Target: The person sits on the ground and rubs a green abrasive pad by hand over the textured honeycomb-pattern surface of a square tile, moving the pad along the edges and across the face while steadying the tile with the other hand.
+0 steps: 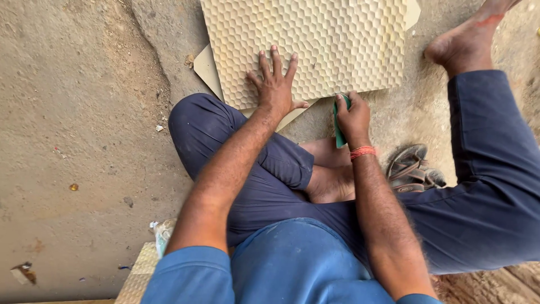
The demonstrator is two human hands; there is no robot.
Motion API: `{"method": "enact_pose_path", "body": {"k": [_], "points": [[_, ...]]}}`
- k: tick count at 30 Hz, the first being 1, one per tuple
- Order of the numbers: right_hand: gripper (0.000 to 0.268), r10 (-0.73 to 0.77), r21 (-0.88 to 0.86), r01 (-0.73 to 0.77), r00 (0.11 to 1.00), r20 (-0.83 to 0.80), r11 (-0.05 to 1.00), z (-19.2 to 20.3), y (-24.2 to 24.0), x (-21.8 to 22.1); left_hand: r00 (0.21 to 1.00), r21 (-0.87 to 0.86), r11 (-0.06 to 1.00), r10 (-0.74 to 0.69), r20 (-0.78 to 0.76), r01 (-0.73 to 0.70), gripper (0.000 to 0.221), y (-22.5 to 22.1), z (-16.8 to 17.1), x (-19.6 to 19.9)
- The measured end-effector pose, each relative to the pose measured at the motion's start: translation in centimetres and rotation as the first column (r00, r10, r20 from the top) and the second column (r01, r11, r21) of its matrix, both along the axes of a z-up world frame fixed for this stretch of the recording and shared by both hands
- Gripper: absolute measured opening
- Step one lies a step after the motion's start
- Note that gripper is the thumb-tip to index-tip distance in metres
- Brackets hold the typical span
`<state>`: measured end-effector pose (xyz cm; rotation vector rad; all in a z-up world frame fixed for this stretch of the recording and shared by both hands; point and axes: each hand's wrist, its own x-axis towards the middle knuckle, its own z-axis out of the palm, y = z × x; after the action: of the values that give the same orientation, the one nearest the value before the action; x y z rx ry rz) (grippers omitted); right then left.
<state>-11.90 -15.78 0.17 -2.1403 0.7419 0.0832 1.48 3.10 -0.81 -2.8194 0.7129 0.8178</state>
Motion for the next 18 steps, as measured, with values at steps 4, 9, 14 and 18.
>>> {"method": "enact_pose_path", "body": {"k": [4, 9, 14, 18], "points": [[0.034, -0.163, -0.002, 0.164, 0.978, -0.128, 0.986, -2.4, -1.8, 0.1, 0.998, 0.061, 0.997, -0.051, -0.027, 0.053, 0.155, -0.8, 1.9, 3.2], [0.022, -0.154, 0.205, 0.136, 0.985, 0.077, 0.969, -2.2, -2.3, 1.3, 0.994, 0.004, 0.998, -0.062, -0.088, 0.063, 0.168, -0.5, 2.3, 6.0], [0.035, -0.014, -0.033, 0.015, 1.000, 0.005, 0.999, -3.5, 1.2, 0.3, 0.995, -0.009, 0.995, -0.100, -0.013, 0.100, 0.169, 0.3, 1.9, 4.8], [0.034, 0.027, -0.140, -0.049, 0.988, -0.155, 0.989, 0.3, 2.1, 2.4, 0.996, -0.076, 0.993, -0.091, -0.018, 0.089, 0.169, 0.8, 1.5, 4.7]]}}
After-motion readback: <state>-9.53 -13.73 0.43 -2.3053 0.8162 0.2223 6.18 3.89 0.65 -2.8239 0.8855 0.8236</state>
